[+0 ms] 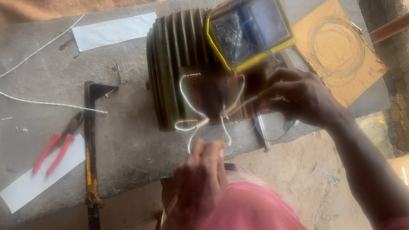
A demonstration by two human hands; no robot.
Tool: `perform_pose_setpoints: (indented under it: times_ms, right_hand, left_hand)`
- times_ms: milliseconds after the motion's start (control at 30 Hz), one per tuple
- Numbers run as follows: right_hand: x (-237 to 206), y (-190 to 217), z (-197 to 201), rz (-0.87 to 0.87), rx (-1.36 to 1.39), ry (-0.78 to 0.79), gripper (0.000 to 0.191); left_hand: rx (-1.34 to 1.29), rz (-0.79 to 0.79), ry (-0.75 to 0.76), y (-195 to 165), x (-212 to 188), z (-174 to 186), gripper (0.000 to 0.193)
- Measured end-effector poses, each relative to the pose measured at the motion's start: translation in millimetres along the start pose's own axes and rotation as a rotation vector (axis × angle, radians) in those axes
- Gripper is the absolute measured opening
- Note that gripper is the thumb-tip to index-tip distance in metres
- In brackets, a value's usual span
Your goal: The person uses a multimeter to test the windings of an electric motor on a workbench. They connect the multimeter leads to the motor's terminal wires, adjust the multimeter, and manipulate the white and black wires to take readings, lifting the wired motor plate at the end.
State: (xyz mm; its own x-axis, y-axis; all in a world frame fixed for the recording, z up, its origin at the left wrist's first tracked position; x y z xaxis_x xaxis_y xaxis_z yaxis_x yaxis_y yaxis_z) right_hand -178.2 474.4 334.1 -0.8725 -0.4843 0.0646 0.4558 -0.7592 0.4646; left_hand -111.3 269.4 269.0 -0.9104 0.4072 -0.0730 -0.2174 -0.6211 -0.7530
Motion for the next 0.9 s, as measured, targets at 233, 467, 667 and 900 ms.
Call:
perform_pose_setpoints:
  times_ms: [233, 467, 667, 900]
  right_hand:
    - [-7.3, -30.2, -12.4, -0.192, 0.018, 0.030, 0.016]
    - [34.4, -11.0, -13.4, -0.026, -0.053, -0.104, 0.024]
    - [69.0, 3.1, -31.5, 0.098, -0.359, -0.206, 0.041]
    - [54.8, 34.5, -39.6, 0.496, -0.693, -0.303, 0.030]
  left_hand:
    - [-0.103, -0.113, -0.123, -23.4, 9.9, 39.8, 0.020]
    - [0.228, -0.266, 0.234, -20.5, -11.3, -55.3, 0.012]
    - [0.418, -0.270, 0.130, -11.7, -3.6, -100.3, 0.011]
    - [0.378, -0.224, 0.091, -7.2, -1.5, -103.0, 0.027]
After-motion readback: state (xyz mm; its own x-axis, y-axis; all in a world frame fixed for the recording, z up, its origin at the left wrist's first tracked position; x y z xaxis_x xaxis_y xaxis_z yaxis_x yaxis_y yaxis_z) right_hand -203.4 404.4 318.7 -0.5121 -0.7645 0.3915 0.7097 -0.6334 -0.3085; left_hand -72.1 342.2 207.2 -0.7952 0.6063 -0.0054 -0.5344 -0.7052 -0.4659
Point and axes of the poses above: each hand's wrist, its own x-axis towards the middle knuckle, its own z-axis out of the back of the hand, y = z × x, the point moved 9 cm from there along x, towards the middle knuckle, and after that the axes turned 4 degrees about y, right-handed, at the moved point
